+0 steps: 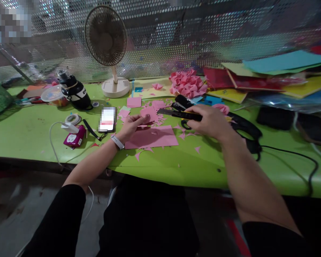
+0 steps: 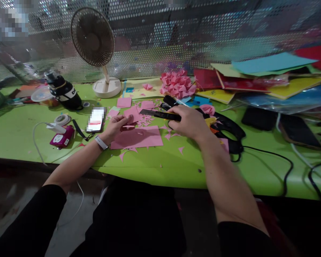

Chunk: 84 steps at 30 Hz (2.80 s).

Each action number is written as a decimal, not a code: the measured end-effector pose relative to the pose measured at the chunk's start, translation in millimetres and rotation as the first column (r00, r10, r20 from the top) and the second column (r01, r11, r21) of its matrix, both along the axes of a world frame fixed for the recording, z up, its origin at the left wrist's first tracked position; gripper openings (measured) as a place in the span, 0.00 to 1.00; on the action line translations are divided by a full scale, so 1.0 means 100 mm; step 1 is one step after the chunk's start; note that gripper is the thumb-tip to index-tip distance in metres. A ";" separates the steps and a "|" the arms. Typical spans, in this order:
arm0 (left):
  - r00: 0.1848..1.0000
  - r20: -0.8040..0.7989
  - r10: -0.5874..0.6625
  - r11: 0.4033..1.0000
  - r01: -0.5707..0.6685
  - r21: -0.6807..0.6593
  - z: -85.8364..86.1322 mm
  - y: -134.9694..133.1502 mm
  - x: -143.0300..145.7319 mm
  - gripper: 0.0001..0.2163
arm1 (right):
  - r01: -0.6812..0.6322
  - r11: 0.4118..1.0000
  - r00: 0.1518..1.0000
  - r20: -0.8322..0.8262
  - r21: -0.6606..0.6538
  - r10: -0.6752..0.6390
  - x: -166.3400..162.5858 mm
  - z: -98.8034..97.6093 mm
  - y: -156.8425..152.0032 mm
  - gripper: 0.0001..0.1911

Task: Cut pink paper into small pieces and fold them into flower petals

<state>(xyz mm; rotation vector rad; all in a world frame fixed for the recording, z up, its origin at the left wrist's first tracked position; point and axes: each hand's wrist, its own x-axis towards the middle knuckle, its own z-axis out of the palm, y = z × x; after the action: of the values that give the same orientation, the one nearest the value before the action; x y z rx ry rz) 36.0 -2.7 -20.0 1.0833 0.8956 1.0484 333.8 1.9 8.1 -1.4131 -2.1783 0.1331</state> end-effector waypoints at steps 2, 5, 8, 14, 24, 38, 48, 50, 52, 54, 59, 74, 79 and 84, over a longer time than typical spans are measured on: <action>1.000 0.007 -0.001 1.000 0.001 -0.003 0.00 0.00 0.00 0.12 | 0.012 1.000 1.000 0.005 -0.003 -0.012 0.01 0.00 0.01 0.15; 1.000 0.010 0.006 1.000 -0.006 -0.007 0.01 0.00 0.01 0.11 | -0.021 1.000 1.000 0.007 -0.021 0.021 0.02 -0.01 0.02 0.15; 1.000 0.004 0.013 1.000 -0.013 -0.011 0.00 0.00 0.01 0.11 | -0.053 0.999 0.999 0.008 -0.011 0.053 0.03 -0.03 0.04 0.15; 1.000 0.008 0.019 1.000 -0.019 -0.005 -0.01 0.00 0.02 0.13 | -0.076 0.996 0.996 0.039 0.040 0.075 -0.01 -0.09 0.03 0.15; 0.999 0.031 0.035 0.998 -0.033 -0.056 -0.01 -0.02 0.05 0.11 | -0.106 0.988 0.988 0.120 0.110 0.093 -0.07 -0.17 0.02 0.18; 0.993 0.089 0.078 0.996 -0.074 -0.053 -0.01 -0.04 0.09 0.11 | -0.099 0.988 0.993 0.082 0.122 0.089 -0.09 -0.22 0.03 0.19; 0.990 0.084 0.116 0.991 -0.110 -0.072 -0.05 -0.03 0.12 0.10 | -0.120 0.991 0.993 0.031 0.057 0.118 -0.18 -0.16 -0.04 0.19; 0.990 0.086 0.116 0.992 -0.110 -0.068 -0.06 -0.02 0.11 0.10 | -0.118 0.992 0.993 0.030 0.050 0.116 -0.18 -0.16 -0.04 0.19; 0.989 0.107 0.105 0.993 -0.098 -0.069 -0.07 -0.02 0.10 0.10 | -0.113 0.993 0.993 0.028 0.045 0.112 -0.19 -0.17 -0.04 0.19; 0.987 0.135 0.085 0.995 -0.077 -0.064 -0.07 -0.03 0.10 0.10 | -0.122 0.992 0.992 0.027 0.037 0.121 -0.20 -0.18 -0.05 0.19; 0.986 0.137 0.090 0.996 -0.085 -0.041 -0.11 -0.04 0.12 0.13 | -0.139 0.990 0.990 0.041 0.039 0.137 -0.27 -0.17 -0.09 0.20; 0.996 0.045 0.083 0.996 -0.081 -0.046 -0.03 0.00 0.04 0.17 | -0.392 0.848 0.895 0.065 -0.357 0.441 -0.27 -0.09 -0.10 0.16; 0.997 -0.053 -0.052 0.998 0.053 0.030 -0.02 -0.09 0.10 0.20 | -0.341 0.882 0.908 -0.358 -0.325 0.219 -0.42 -0.08 -0.08 0.18; 0.989 -0.051 -0.140 0.987 0.144 0.074 -0.03 -0.17 0.16 0.22 | -0.334 0.850 0.803 -0.595 -0.406 0.031 -0.72 -0.09 -0.07 0.25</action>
<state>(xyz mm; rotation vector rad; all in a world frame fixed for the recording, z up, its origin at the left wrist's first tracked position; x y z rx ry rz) 51.6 -20.1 -23.3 1.2221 0.8071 0.9495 262.0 -4.6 -0.6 -1.1721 -1.8125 1.1240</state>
